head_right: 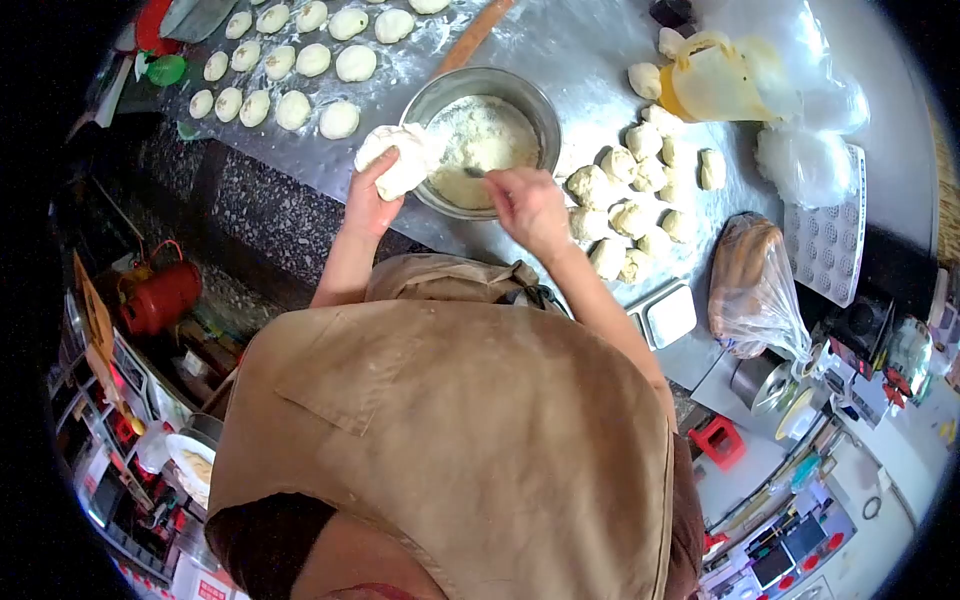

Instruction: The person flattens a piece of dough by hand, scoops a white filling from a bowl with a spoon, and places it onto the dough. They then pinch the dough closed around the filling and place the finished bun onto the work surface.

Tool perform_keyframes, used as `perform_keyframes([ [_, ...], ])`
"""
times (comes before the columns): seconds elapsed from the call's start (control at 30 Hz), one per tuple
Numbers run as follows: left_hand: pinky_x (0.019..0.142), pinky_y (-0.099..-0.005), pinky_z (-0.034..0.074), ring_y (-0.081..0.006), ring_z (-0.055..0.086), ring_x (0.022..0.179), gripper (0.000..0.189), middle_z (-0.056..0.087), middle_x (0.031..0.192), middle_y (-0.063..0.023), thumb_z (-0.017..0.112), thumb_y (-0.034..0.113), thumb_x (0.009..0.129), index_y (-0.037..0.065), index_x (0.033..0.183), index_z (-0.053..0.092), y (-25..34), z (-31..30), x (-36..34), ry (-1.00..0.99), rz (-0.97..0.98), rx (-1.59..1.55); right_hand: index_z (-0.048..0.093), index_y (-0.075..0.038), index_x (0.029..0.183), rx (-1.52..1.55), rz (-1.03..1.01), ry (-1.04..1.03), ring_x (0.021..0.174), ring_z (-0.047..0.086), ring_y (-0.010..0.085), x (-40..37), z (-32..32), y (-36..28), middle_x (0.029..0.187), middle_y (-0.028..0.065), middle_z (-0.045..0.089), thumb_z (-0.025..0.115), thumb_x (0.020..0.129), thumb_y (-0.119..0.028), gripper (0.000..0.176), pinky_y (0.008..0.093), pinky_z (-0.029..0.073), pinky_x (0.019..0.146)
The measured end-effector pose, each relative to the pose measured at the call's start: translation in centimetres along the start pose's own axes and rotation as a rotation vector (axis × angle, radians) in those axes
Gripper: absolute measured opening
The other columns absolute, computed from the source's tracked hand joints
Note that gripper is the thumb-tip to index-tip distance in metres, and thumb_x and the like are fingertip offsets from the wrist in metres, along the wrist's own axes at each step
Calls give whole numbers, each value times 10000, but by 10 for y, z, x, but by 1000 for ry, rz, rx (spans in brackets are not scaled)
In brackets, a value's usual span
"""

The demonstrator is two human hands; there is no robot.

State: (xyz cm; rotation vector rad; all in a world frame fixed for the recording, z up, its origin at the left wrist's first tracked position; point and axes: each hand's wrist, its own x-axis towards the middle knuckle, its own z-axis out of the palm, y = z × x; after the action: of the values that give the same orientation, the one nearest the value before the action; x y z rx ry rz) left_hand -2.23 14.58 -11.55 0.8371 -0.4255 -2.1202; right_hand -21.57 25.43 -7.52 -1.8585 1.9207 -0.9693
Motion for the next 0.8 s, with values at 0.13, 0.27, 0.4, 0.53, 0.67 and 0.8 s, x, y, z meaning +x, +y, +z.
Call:
perform_keyframes([
  [0.13,923,-351,446,-216,552,1056,323,566,1122,-105,527,34,850,2,1169,487,0,1,0,-12,-4,-9,641,-92,774,-103,-89,-14,667,582,239,-14,25,1,715,65,623,633,746,-94,29,341,406,639],
  [0.27,939,-353,434,-217,543,1073,328,561,1139,-108,523,34,853,-2,1177,484,0,3,1,-10,-8,-16,657,-72,745,-85,2,-86,621,574,255,-12,27,-1,654,75,612,624,765,-135,74,340,398,627],
  [0.4,960,-368,420,-231,524,1108,368,544,1177,-127,519,40,851,-23,1208,458,-2,6,1,3,21,40,669,-55,726,0,104,-53,585,585,262,-10,26,4,610,91,618,600,792,-208,181,342,414,620],
  [0.53,968,-381,413,-252,513,1124,394,530,1201,-148,515,61,850,-49,1221,439,4,11,6,9,-9,22,666,0,787,361,414,-30,576,631,215,-7,20,3,637,125,638,580,837,-218,239,293,476,562],
  [0.67,943,-395,432,-277,538,1081,369,543,1171,-166,483,124,869,-66,1185,460,8,18,12,44,-51,-41,656,22,844,481,590,148,575,619,125,-8,15,0,636,90,652,579,854,-246,279,243,469,553],
  [0.8,980,-395,393,-273,508,1125,435,521,1212,-164,374,271,928,-46,1220,437,5,38,11,88,-136,4,647,38,858,535,644,357,606,611,108,-7,-8,-18,652,93,652,574,867,-225,273,225,462,559],
])
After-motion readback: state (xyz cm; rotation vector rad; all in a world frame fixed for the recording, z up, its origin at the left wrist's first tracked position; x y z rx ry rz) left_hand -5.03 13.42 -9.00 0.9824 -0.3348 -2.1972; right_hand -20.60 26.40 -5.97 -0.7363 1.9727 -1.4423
